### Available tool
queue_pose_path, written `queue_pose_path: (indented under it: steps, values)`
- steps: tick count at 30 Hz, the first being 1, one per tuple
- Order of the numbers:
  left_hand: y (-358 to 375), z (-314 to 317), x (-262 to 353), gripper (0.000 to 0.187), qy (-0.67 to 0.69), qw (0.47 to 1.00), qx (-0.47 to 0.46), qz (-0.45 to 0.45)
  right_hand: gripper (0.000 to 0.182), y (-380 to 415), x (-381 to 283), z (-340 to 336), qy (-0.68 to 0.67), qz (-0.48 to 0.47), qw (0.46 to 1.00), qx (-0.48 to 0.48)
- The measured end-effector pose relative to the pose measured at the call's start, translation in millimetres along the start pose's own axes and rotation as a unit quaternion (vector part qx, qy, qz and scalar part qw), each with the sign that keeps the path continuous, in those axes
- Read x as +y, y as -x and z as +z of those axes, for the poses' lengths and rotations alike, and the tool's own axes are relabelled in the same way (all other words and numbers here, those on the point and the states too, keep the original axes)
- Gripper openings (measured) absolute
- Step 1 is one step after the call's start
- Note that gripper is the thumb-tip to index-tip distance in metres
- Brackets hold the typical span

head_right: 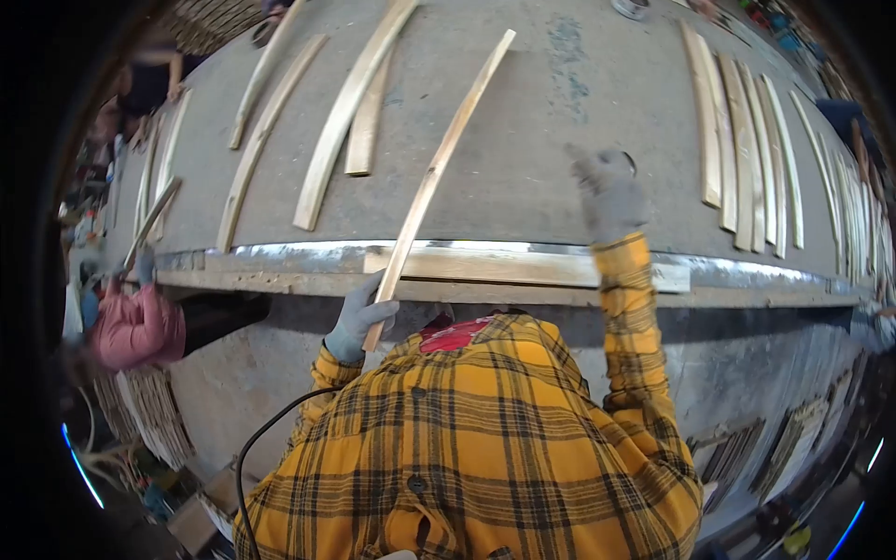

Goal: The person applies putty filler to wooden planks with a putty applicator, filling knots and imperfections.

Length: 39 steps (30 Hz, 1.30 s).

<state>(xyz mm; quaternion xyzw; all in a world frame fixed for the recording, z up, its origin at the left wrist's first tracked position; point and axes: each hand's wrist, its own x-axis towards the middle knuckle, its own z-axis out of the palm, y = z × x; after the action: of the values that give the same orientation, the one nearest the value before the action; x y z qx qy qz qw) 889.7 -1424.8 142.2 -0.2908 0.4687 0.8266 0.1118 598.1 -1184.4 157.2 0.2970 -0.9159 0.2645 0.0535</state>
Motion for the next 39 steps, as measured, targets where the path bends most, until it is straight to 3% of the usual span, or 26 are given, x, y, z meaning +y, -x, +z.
queue_pose_path:
  steps: [2, 4, 6, 8, 10, 12, 15, 18, 20, 24, 26, 27, 29, 31, 32, 33, 34, 37, 39]
  values:
    - [-5, 8, -1, 0.057, 0.012, 1.0, -0.009, 0.015, 0.033, -12, 28, -38, 0.062, 0.04, 0.997, -0.014]
    - [-12, 7, -11, 0.057, -0.019, 1.0, -0.014, 0.003, 0.028, -29, 35, -72, 0.32, 0.1, 0.916, -0.22]
    - [-13, 12, -16, 0.06, -0.164, 0.984, 0.065, 0.038, 0.025, -37, 48, -72, 0.328, 0.086, 0.904, -0.262]
    - [-17, 2, -25, 0.065, -0.189, 0.979, 0.07, 0.035, 0.022, -43, 63, -65, 0.332, 0.066, 0.891, -0.302]
    - [-17, 0, -26, 0.07, -0.261, 0.958, 0.093, 0.068, 0.021, -46, 73, -53, 0.341, -0.015, 0.89, -0.301]
    - [-17, 1, -25, 0.072, -0.271, 0.956, 0.099, 0.062, 0.021, -52, 71, -46, 0.358, 0.019, 0.877, -0.318]
    - [-19, 1, -27, 0.072, -0.263, 0.956, 0.095, 0.084, 0.021, -56, 81, -36, 0.389, -0.026, 0.867, -0.31]
    - [-18, -1, -28, 0.071, -0.289, 0.948, 0.104, 0.084, 0.02, -62, 72, -41, 0.363, -0.001, 0.872, -0.328]
    - [-19, -3, -27, 0.07, -0.263, 0.956, 0.105, 0.071, 0.019, -69, 61, -54, 0.279, 0.049, 0.877, -0.389]
    - [-19, -1, -23, 0.07, -0.243, 0.962, 0.101, 0.067, 0.016, -72, 84, -62, 0.214, 0.061, 0.899, -0.378]
    - [-17, 2, -19, 0.069, -0.231, 0.968, 0.086, 0.038, 0.015, -64, 64, -72, 0.021, 0.19, 0.909, -0.371]
    - [-16, 4, -17, 0.067, -0.219, 0.972, 0.08, 0.034, 0.017, -58, 46, -72, -0.046, 0.192, 0.903, -0.381]
    - [-13, 16, -10, 0.061, -0.179, 0.98, 0.07, 0.048, 0.021, -35, 30, -47, -0.262, 0.137, 0.893, -0.341]
    - [-9, 20, 3, 0.059, -0.143, 0.988, 0.055, 0.01, 0.03, -7, 3, -8, -0.3, 0.003, 0.921, -0.251]
    - [-8, 21, 5, 0.057, -0.107, 0.993, 0.027, -0.028, 0.032, 7, -14, 8, -0.284, -0.029, 0.939, -0.189]
    - [-9, 22, 2, 0.055, -0.085, 0.996, 0.028, -0.012, 0.035, 17, -30, 23, -0.267, -0.06, 0.954, -0.126]
    - [-8, 21, 3, 0.055, -0.084, 0.996, 0.031, -0.012, 0.035, 22, -38, 37, -0.269, -0.061, 0.953, -0.128]
    - [-6, 23, 9, 0.054, -0.047, 0.998, 0.01, -0.041, 0.037, 29, -54, 59, -0.065, -0.103, 0.992, -0.029]
    - [-6, 23, 11, 0.052, -0.033, 0.998, 0.0, -0.053, 0.037, 30, -60, 68, -0.045, -0.101, 0.994, -0.01]
